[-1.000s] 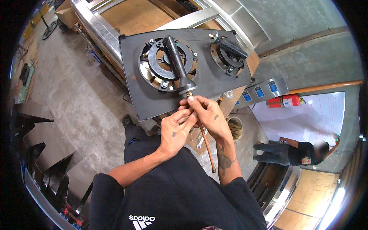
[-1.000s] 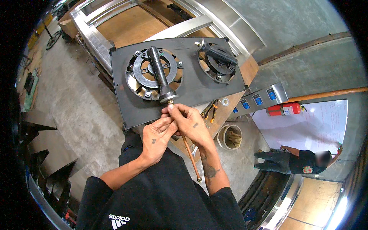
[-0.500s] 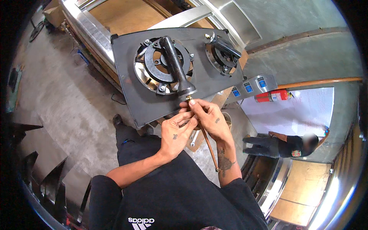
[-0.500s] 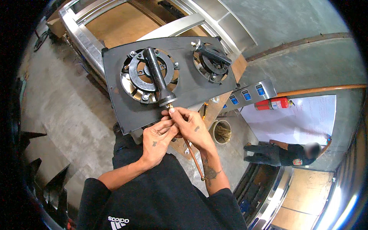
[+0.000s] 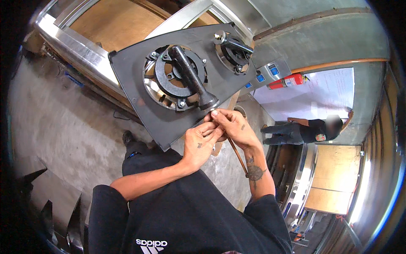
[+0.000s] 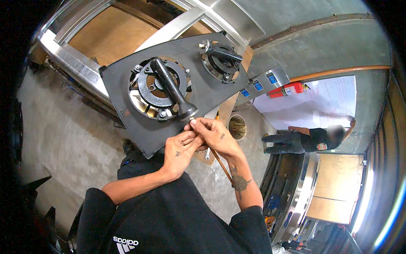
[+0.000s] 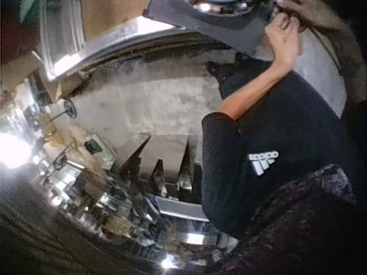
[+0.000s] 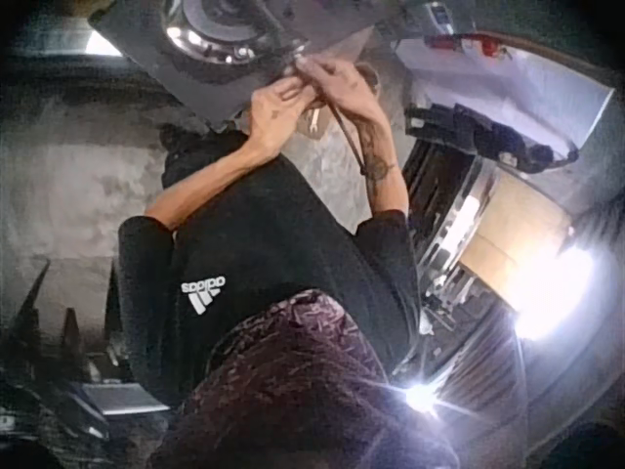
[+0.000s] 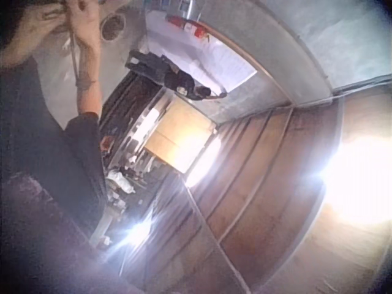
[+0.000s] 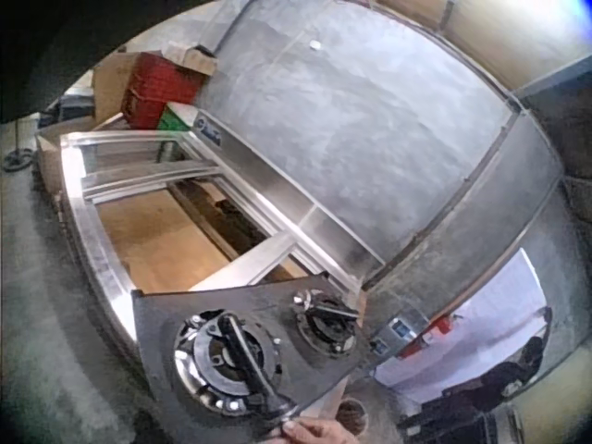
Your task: The person attaches a copper tube to a black mechanical assembly using a wrench to tighten a fitting. They then flip the assembly over and continue tightening the connection with the wrench.
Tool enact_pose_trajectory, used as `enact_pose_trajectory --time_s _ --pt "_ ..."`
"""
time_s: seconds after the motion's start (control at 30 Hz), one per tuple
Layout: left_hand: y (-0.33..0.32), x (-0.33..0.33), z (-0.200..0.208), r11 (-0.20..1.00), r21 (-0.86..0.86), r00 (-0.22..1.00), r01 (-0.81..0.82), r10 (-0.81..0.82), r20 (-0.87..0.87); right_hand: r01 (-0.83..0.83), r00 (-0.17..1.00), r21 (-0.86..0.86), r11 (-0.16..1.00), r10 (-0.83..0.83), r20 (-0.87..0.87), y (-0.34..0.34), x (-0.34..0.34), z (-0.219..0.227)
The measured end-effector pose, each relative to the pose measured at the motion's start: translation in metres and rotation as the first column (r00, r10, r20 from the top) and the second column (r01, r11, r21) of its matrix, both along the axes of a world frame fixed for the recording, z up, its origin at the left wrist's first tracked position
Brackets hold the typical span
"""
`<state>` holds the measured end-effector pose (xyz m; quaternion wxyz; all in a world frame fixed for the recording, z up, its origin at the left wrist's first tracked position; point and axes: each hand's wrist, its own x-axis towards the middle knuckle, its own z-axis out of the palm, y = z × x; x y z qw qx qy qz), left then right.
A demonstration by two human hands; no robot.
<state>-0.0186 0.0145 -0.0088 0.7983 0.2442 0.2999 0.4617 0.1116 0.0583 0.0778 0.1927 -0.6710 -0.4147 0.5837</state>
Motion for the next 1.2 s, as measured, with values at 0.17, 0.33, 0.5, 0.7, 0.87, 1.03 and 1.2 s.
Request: enact_pose_trajectory --time_s 0.17,0.33,0.5,0.7,0.87,1.03,1.2 --pt "0.002 0.003 -0.004 0.988 0.124 0.990 -0.097 0.108 -0.090 -0.454 0.720 0.414 0.789 0.051 0.692 -0.015 -0.020 0.001" --pt "0.000 0.002 0.000 0.999 -0.024 0.999 -0.031 0.032 0.040 -0.100 0.988 0.089 0.991 0.088 0.130 0.007 -0.005 0.011" --pt "0.001 0.001 -0.004 0.998 0.038 0.997 -0.045 0.047 -0.058 -0.410 0.793 0.364 0.836 0.130 0.595 -0.008 -0.014 0.005" --pt "0.002 -0.002 -0.004 0.999 0.042 0.992 -0.018 0.023 -0.123 -0.588 0.665 0.411 0.696 0.128 0.736 -0.005 -0.015 0.000" --pt "0.000 -0.001 0.003 0.996 -0.018 0.996 -0.085 0.086 0.030 -0.315 0.930 0.201 0.928 0.259 0.262 0.012 0.003 -0.004" --pt "-0.001 -0.005 0.001 0.998 -0.006 0.996 -0.067 0.067 -0.061 -0.331 0.903 0.234 0.914 0.236 0.358 0.005 -0.003 -0.003" --pt "-0.002 -0.005 -0.003 0.993 0.073 0.980 -0.096 0.107 -0.168 -0.682 0.649 0.525 0.509 0.090 0.755 -0.002 -0.020 -0.009"
